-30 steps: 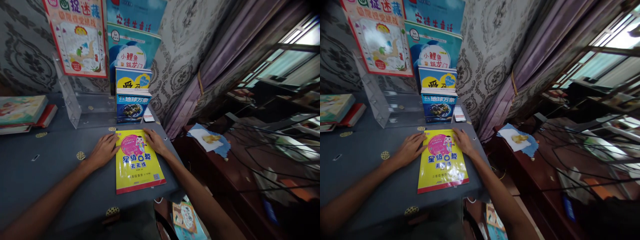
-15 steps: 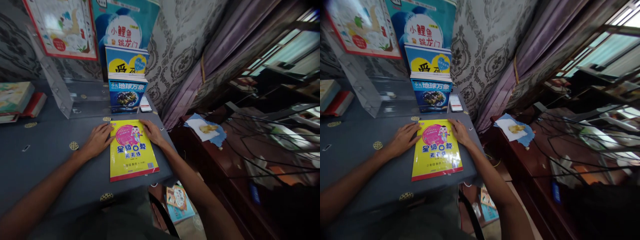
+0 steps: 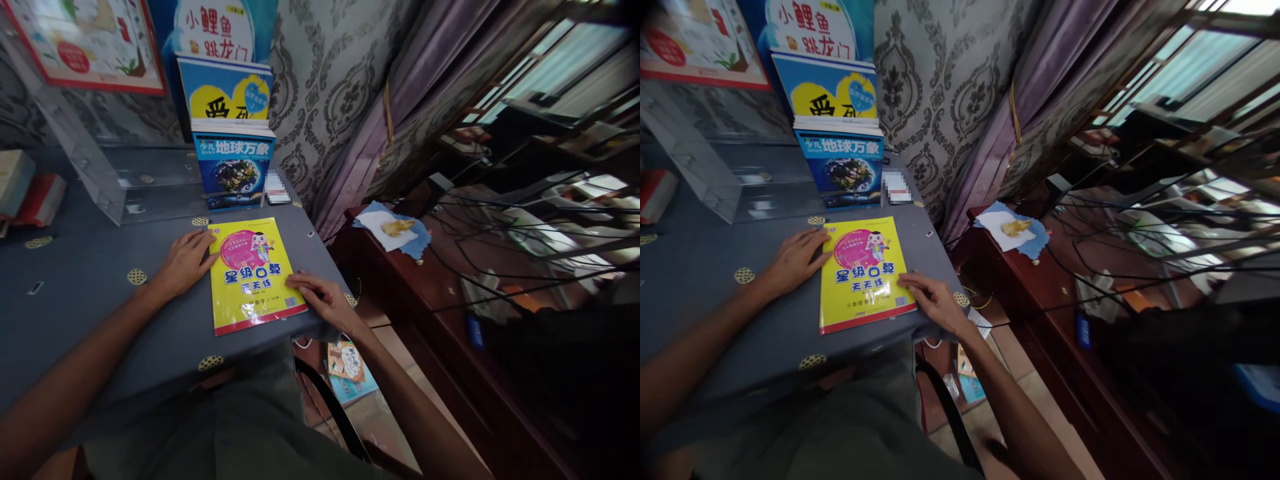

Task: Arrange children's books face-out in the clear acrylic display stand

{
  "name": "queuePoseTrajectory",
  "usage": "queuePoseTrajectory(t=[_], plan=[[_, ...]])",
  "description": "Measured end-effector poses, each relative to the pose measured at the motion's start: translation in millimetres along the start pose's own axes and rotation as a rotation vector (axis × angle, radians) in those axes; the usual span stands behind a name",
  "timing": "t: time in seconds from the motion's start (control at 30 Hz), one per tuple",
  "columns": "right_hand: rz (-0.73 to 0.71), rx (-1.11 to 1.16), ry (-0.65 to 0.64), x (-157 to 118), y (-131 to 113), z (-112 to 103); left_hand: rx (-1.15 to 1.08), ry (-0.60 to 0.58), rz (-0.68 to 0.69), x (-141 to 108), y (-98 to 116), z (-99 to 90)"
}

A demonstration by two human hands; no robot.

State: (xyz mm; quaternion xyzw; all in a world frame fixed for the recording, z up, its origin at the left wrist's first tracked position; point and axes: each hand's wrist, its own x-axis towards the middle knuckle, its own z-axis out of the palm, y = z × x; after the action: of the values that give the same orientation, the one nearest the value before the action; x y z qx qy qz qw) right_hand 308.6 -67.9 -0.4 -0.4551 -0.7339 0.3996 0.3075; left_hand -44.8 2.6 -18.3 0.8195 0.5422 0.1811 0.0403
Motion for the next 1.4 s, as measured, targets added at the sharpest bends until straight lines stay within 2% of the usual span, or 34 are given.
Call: queuePoseTrajectory(t=[0.17, 0.3, 0.5, 0.67, 0.97, 1.07, 1.13, 1.2, 1.3, 1.4], plan=[[0.040, 0.073, 0.035, -32.2, -10.9, 8.8, -0.001, -0.026, -0.006, 0.6, -1.1, -0.8], [0.029, 0.061, 0.065, -37.7, -14.3, 14.5, -0.016, -0.052, -0.001, -0.8, -5.6, -1.9], [0.012, 0.000, 0.077, -42.1, -6.4, 21.5, -0.024, -0.134, 0.027, -4.0, -12.8, -5.8], [0.005, -0.003, 0.101, -40.8, -2.1, 22.7, 0.001, -0.160, 0.012, -4.3, -12.2, -4.4], [-0.048, -0.103, 0.076, -22.4, 8.3, 12.8, 0.024, -0.117, -0.007, 6.2, -12.6, -0.3], [-0.150, -0.210, 0.066, -19.2, 3.4, 13.5, 0.008, -0.096, -0.011, 6.8, -11.6, -0.2], [-0.261, -0.292, 0.061, -17.9, -9.1, 23.7, 0.001, -0.099, -0.013, 6.6, -11.0, -0.9], [-0.369, -0.344, 0.027, -16.8, -27.4, 44.0, -0.001, -0.107, -0.011, 6.2, -10.5, -2.2], [-0.537, -0.371, -0.128, -14.5, -54.9, 84.4, -0.002, -0.110, -0.002, 5.8, -10.8, -3.7], [-0.573, -0.448, -0.222, -12.9, -69.1, 114.5, -0.001, -0.104, -0.003, 5.3, -12.3, -2.7]])
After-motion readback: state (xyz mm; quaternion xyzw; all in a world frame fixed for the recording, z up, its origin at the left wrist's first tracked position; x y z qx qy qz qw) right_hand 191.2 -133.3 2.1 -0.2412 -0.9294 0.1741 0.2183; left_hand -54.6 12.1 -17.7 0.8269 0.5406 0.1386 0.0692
